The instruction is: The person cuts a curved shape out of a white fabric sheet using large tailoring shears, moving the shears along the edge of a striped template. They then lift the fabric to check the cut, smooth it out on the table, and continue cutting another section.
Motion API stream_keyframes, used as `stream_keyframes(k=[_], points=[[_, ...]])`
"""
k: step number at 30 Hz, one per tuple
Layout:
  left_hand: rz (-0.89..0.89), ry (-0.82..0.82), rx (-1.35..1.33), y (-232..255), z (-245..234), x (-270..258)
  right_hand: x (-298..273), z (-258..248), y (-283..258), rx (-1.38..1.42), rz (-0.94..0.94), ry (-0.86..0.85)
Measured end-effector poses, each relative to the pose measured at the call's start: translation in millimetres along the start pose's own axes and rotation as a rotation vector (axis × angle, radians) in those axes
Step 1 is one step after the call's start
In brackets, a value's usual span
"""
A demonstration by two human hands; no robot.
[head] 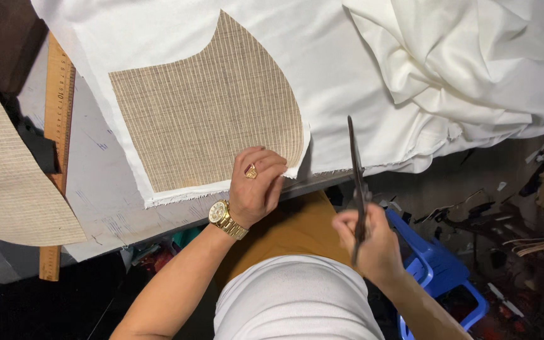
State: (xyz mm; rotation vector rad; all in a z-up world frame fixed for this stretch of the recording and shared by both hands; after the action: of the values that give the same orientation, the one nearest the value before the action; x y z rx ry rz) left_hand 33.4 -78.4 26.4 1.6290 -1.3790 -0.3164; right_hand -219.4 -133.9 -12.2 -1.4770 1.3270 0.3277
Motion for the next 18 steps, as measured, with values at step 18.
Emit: stream_keyframes(k=[18], points=[[-0.017,0.106,0.027,-13.1,3.8,-16.3,10.8,-42.2,-96.4,-0.240,-0.659,0.701]])
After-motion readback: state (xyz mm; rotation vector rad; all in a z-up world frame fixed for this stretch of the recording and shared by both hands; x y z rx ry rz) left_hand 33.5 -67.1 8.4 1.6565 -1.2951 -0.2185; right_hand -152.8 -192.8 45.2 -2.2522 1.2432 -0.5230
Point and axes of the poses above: each hand's wrist, its own x-axis towards the middle knuckle, its own z-axis out of the palm, y = z × x, the point moved 10 cm from there along x, towards the middle knuckle, and after that the axes turned 4 degrees about -y, right-handed, at the moved point
